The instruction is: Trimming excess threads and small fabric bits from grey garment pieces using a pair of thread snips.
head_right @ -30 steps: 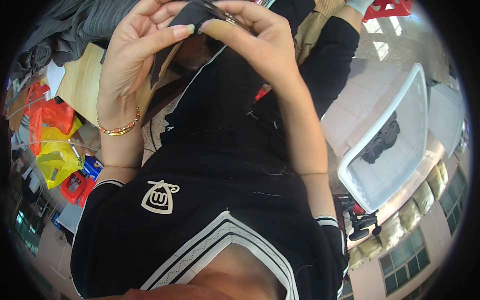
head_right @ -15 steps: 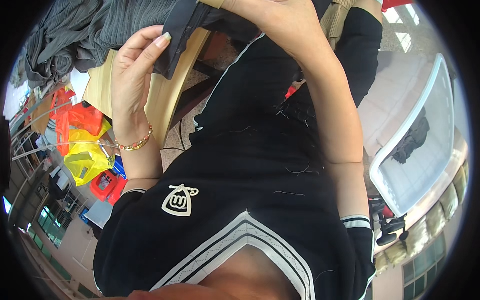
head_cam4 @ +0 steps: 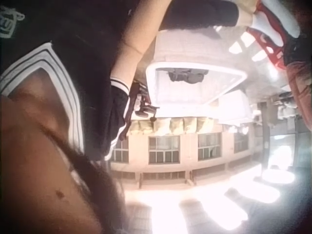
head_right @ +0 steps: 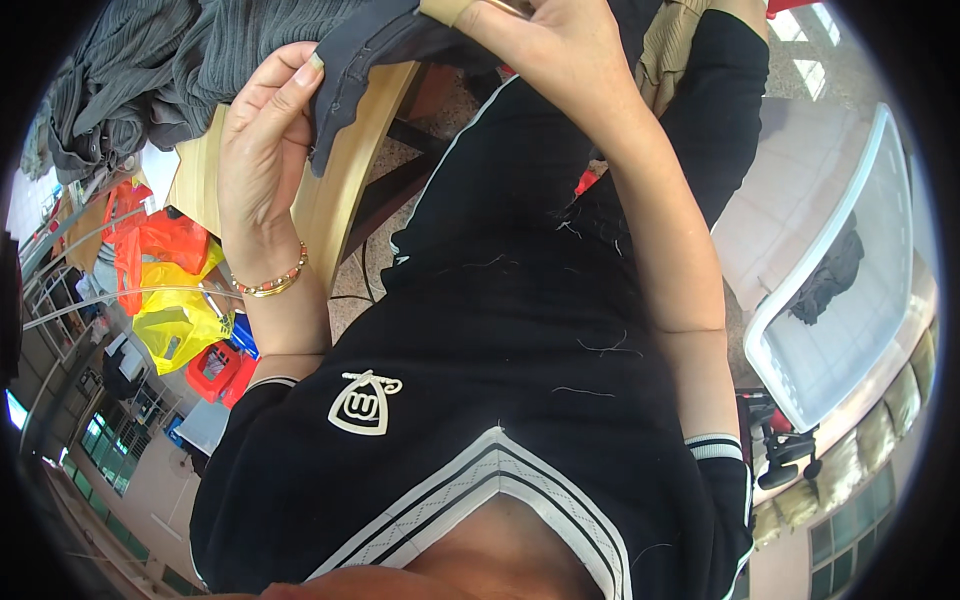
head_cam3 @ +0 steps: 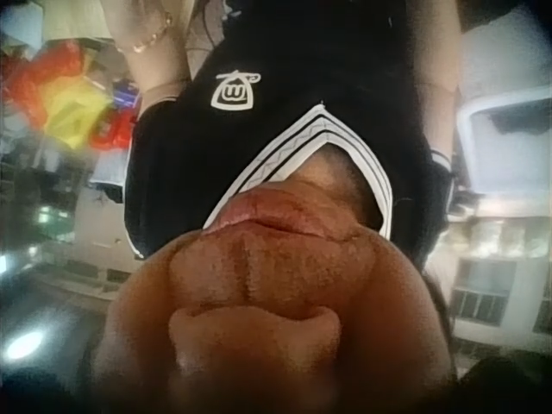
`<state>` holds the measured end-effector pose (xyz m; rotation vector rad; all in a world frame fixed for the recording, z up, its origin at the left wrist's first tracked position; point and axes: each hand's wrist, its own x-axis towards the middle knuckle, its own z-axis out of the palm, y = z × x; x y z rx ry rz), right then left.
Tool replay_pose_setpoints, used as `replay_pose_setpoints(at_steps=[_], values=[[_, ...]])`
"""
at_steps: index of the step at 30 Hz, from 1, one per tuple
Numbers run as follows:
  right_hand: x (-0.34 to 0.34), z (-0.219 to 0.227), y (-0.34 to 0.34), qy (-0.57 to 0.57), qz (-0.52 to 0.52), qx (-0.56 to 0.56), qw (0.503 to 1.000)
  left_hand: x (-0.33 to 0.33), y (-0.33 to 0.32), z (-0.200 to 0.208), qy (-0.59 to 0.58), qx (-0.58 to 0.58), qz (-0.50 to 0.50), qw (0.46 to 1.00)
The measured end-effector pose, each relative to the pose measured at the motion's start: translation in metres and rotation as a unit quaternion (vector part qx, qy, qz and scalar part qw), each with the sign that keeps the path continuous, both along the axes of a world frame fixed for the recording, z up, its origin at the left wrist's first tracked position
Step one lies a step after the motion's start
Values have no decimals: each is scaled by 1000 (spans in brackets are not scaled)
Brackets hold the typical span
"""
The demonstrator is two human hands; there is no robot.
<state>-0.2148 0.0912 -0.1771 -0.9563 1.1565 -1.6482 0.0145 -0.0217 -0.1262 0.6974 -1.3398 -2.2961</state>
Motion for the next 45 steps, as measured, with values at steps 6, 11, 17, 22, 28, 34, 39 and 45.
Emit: replay_pose_setpoints(at_steps=[6, 11, 17, 22, 28, 34, 39, 45], values=[[26, 39, 27, 77, -7, 31, 997, -1, 1, -5, 10, 6, 10, 1000], [30, 17, 33, 354, -114, -64, 926, -2, 1, -6, 20, 25, 10, 999], [34, 16, 29, 436, -137, -78, 886, 4, -3, -16, -30, -19, 51, 998], [37, 15, 28, 442, -139, -67, 884, 2, -1, -16, -30, -12, 55, 998], [39, 13, 25, 401, -135, -78, 903, -3, 3, -12, 3, 16, 38, 999], [43, 11, 24, 384, -137, -69, 910, -5, 5, -9, 28, 34, 32, 999], [48, 9, 23, 338, -153, -68, 926, -10, 10, -7, 11, 7, 64, 998], [49, 6, 22, 294, -157, -32, 942, -10, 11, -8, 9, 15, 69, 997]])
